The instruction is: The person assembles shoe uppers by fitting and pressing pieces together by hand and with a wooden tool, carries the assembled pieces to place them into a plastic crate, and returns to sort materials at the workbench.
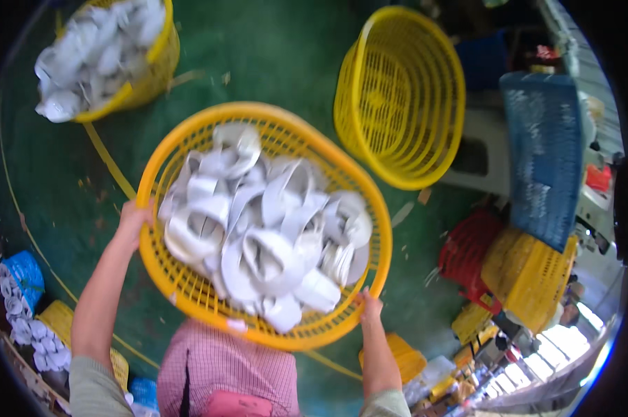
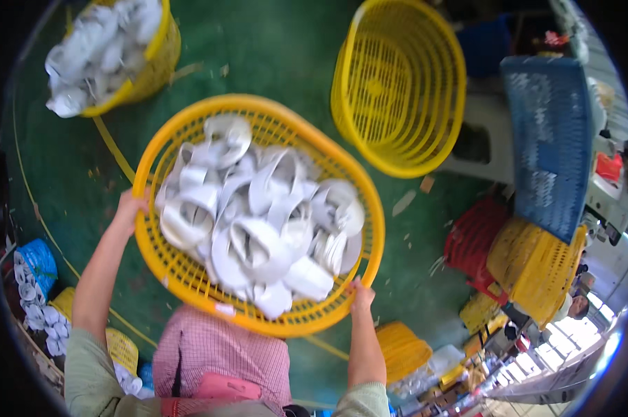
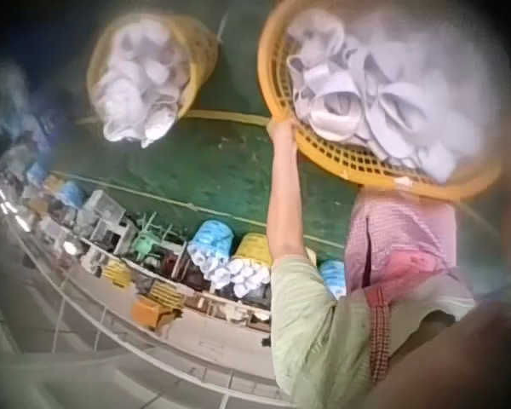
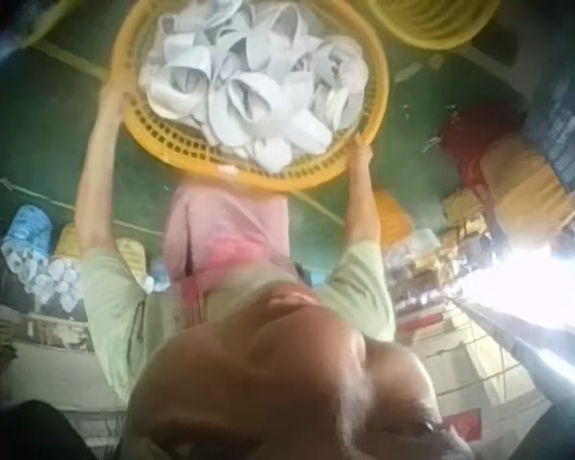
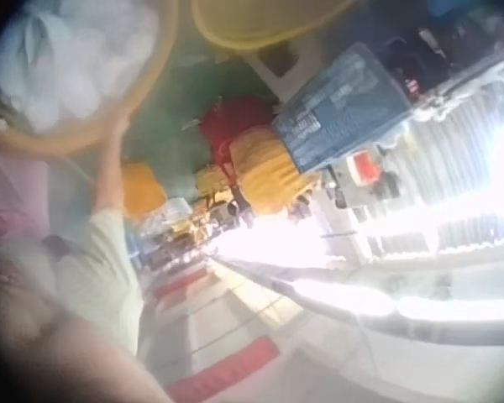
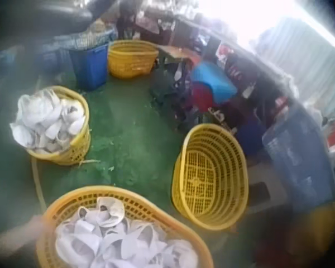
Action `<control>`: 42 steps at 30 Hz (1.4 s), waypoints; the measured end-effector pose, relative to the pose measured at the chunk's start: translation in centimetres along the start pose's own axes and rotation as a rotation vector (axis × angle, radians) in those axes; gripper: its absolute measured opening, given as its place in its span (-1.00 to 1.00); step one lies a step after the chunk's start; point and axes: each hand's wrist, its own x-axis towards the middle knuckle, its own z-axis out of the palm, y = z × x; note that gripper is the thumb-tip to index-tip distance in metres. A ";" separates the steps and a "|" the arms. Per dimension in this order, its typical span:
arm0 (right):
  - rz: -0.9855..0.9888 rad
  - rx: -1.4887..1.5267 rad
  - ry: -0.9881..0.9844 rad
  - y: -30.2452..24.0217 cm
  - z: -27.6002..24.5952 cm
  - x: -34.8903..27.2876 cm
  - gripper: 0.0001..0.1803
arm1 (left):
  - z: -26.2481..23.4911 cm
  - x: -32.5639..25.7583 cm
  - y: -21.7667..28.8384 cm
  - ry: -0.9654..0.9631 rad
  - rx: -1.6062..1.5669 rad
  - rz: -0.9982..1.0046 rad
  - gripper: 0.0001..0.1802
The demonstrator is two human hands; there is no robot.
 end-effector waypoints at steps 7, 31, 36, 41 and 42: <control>-0.031 0.019 -0.204 -8.3 -0.1 -7.7 -0.77 | -6.0 -15.8 10.7 0.233 0.139 0.192 -0.62; -0.732 -0.049 -0.540 -18.8 3.7 -6.6 -0.74 | -6.6 -20.5 -15.6 0.424 -0.516 0.614 -0.56; -0.725 0.109 -0.496 -15.3 2.6 -8.5 -0.66 | -8.9 -14.9 -17.8 0.328 -0.523 0.670 -0.56; -0.692 0.360 -0.601 -10.2 -0.5 -11.6 -0.72 | -11.0 -11.6 -16.6 0.171 -0.523 0.770 -0.59; -0.683 0.390 -0.643 -9.1 -1.5 -11.5 -0.73 | -11.9 -11.1 -16.4 0.152 -0.477 0.771 -0.61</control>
